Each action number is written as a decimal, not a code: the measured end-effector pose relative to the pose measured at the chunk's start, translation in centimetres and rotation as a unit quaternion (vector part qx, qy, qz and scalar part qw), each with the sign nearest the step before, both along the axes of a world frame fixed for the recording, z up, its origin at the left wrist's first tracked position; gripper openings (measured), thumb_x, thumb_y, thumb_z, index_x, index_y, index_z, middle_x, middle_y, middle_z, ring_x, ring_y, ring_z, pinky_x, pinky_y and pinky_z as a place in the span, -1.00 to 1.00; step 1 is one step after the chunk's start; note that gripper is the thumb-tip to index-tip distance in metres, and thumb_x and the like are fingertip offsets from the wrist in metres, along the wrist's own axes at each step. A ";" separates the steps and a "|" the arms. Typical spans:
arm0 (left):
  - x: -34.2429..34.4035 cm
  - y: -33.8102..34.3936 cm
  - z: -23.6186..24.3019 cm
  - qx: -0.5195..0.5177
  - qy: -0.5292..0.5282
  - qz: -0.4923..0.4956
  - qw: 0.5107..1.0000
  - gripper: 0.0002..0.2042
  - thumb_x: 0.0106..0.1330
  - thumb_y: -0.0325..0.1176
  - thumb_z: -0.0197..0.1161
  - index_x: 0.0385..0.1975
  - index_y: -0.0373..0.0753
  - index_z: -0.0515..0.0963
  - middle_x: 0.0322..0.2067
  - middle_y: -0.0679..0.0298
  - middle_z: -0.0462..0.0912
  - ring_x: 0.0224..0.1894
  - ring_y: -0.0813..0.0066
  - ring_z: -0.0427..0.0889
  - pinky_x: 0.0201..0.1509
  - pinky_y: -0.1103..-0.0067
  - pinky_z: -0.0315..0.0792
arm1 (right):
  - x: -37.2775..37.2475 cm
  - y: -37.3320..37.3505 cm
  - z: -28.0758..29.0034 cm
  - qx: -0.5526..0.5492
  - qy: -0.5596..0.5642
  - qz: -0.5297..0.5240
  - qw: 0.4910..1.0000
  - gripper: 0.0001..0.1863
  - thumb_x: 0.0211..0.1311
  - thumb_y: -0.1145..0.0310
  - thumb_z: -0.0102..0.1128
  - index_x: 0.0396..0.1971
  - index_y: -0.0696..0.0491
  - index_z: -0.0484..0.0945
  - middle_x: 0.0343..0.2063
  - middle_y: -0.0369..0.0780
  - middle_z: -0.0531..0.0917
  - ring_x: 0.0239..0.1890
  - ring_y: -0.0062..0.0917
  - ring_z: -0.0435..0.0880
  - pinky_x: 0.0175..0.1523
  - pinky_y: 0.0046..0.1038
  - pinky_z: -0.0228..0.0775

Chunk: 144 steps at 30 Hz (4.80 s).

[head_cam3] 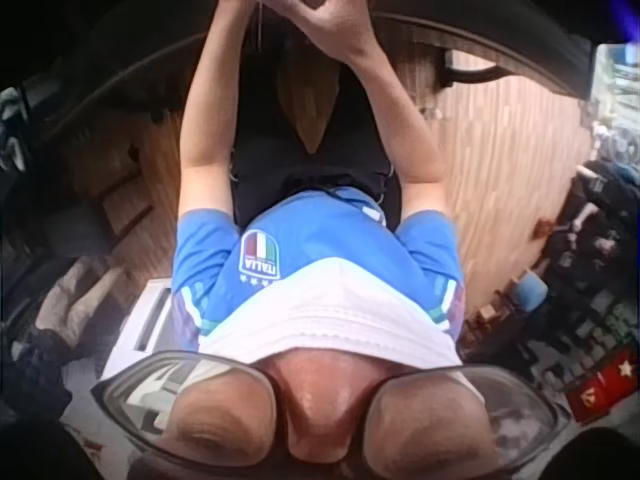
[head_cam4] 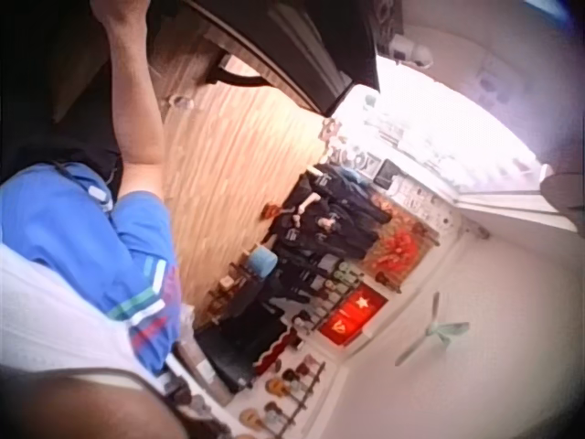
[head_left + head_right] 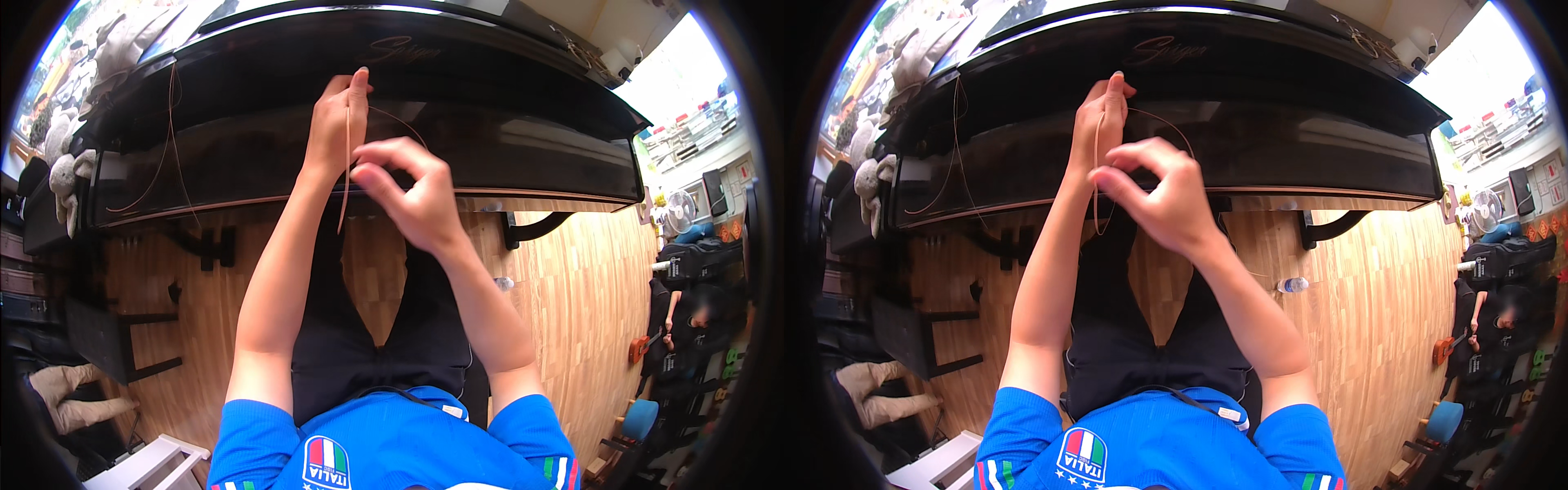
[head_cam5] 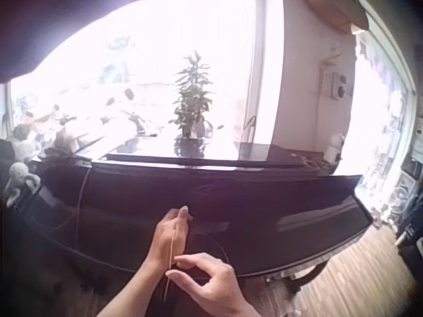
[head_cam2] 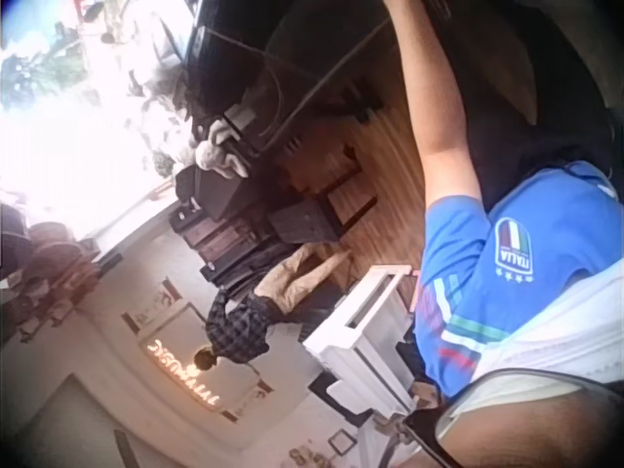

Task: The person repeatedly bends and shapes a thin copper wire into circular loops using both hands. They form a loop, place it on the piano surface, then pick up the wire again to form another loop, repeating this cycle throughout the clip.

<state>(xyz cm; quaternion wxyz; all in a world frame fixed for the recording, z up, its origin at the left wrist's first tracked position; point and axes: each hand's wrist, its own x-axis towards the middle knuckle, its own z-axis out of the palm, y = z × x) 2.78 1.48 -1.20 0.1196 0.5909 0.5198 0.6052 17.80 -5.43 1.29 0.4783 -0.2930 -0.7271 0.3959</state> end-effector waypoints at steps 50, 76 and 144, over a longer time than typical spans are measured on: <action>-0.3 -2.4 1.4 -0.152 0.025 -0.214 0.965 -0.82 0.34 -0.31 0.36 -0.14 -0.17 0.76 -0.55 0.40 0.62 -0.55 0.76 0.49 -0.55 0.73 0.30 | 1.6 5.6 4.5 -0.115 0.397 -0.081 0.907 -0.69 0.51 0.29 0.05 -0.08 0.27 0.57 -0.45 -0.23 0.66 -0.54 -0.63 0.63 -0.36 -0.60 0.56; -1.1 -2.2 1.5 -0.152 -0.150 -0.262 0.941 -0.85 0.37 -0.30 0.34 -0.23 -0.21 0.76 -0.65 0.49 0.52 -0.64 0.82 0.35 -0.62 0.77 0.18 | 9.9 7.9 1.8 -0.298 0.191 0.329 0.876 -0.71 0.56 0.26 -0.06 -0.20 0.17 0.55 -0.72 -0.48 0.29 -0.72 -0.81 0.18 -0.60 -0.68 0.03; -1.7 -1.2 1.2 -0.143 -0.104 -0.326 0.929 -0.67 0.55 -0.13 0.07 -0.31 -0.25 0.61 -0.63 0.57 0.31 -0.60 0.82 0.15 -0.53 0.73 0.03 | 4.5 12.5 0.2 -0.278 0.080 0.370 0.883 -0.68 0.49 0.21 0.09 -0.24 0.18 0.66 -0.51 -0.33 0.55 -0.42 -0.64 0.49 -0.22 -0.55 0.42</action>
